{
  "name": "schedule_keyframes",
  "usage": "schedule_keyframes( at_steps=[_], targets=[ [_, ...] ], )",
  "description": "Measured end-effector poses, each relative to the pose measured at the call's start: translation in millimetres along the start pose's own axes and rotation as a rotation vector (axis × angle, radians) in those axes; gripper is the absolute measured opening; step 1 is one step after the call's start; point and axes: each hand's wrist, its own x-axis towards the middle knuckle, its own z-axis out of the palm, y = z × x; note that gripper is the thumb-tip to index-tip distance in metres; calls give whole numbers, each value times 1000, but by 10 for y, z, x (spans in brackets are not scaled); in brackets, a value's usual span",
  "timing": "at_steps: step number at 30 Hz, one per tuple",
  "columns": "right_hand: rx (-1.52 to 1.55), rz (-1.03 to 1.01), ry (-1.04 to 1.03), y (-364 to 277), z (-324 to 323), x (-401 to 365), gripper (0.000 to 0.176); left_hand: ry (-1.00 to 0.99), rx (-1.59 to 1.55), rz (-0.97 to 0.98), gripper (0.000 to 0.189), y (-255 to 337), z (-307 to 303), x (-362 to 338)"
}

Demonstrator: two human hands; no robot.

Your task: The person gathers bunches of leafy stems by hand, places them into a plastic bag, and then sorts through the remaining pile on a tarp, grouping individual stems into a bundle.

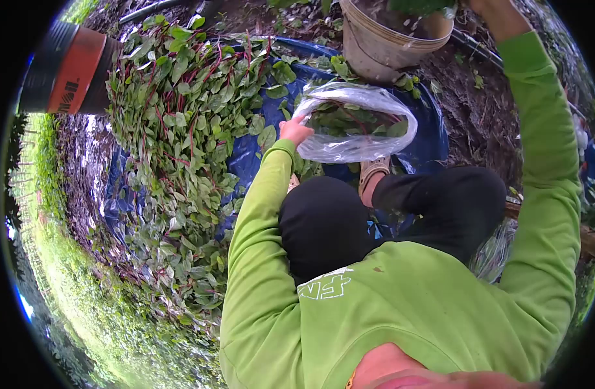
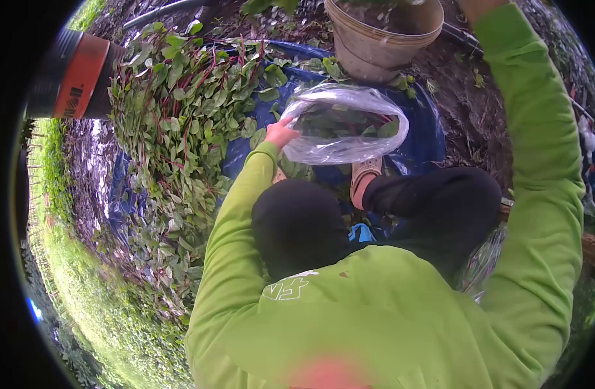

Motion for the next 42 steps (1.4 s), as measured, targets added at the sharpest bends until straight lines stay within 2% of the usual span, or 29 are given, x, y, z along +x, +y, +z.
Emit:
schedule_keyframes(
  at_steps=[1,3,4,6,7,9,10,11,12,13,15,16,18,19,21,23,25,26,28,29,31,32,34,35,36,37,39,40,42],
  targets=[
    [-58,30,-1,45,233,-55,10,66,-19,40,81,-23,31,6],
    [19,11,-24,138,700,-352,8,46,-263,69,82,-73,42,31],
    [108,191,-55,288,855,-408,39,38,-386,82,83,-82,25,35],
    [229,282,-36,806,1116,-540,47,-149,-586,-107,86,106,-191,-129],
    [332,209,-35,1014,1298,-672,50,-207,-604,-34,80,74,-235,-122],
    [355,222,-21,1579,1475,-831,61,-326,-650,111,67,11,-323,-105],
    [355,347,-38,1747,1541,-921,68,-378,-565,432,60,-241,-243,54],
    [286,271,-70,2138,1575,-977,84,-417,-591,475,54,-313,-269,64],
    [229,221,-63,2447,1626,-1078,86,-448,-653,436,47,-334,-276,66],
    [-71,161,-50,2544,1642,-1210,82,-466,-724,392,41,-355,-265,90],
    [-655,172,-85,2944,1572,-1348,84,-478,-1079,-29,29,-197,-316,63],
    [-780,64,-128,3065,1497,-1373,83,-441,-1240,-200,23,-144,-301,118],
    [-1023,-145,-219,3268,1359,-1451,81,-420,-1433,-250,14,-189,-175,284],
    [-1069,-238,-240,3319,1342,-1467,78,-420,-1552,-204,8,-401,-13,451],
    [-1145,-430,-282,3400,1357,-1502,75,-398,-1497,-285,23,-485,33,689],
    [-1127,-468,-346,3376,1373,-1526,66,-413,-1520,-286,33,-674,115,875],
    [-1170,-526,-375,3330,1385,-1537,64,-460,-1631,-199,29,-784,192,881],
    [-1186,-562,-354,3314,1378,-1515,61,-427,-1598,-217,19,-836,246,872],
    [-1197,-484,-404,3188,1287,-1256,64,-364,-1519,-253,7,-373,-52,503],
    [-1203,-439,-428,3139,1227,-1124,66,-410,-1442,-260,6,-231,-218,360],
    [-1124,-191,-231,3108,1139,-859,78,-502,-1282,-261,7,-24,-519,168],
    [-1116,-97,-156,3070,1129,-786,81,-445,-1133,-363,28,7,-577,105],
    [-1097,84,-13,2983,1121,-679,87,-441,-1074,-232,49,115,-681,-127],
    [-1085,109,-9,2954,1118,-659,87,-441,-1046,-167,60,167,-715,-215],
    [-1074,137,-6,2928,1110,-655,88,-465,-1036,-184,82,192,-736,-253],
    [-1065,165,-7,2907,1104,-664,88,-485,-1085,-185,80,185,-727,-235],
    [-1094,25,69,2887,1141,-748,90,-521,-1184,-195,76,99,-674,-157],
    [-1106,-46,102,2881,1171,-809,90,-499,-1262,-210,62,63,-626,-106],
    [-1192,-274,17,2881,1139,-958,87,-435,-1401,-371,50,30,-548,58]
  ],
)
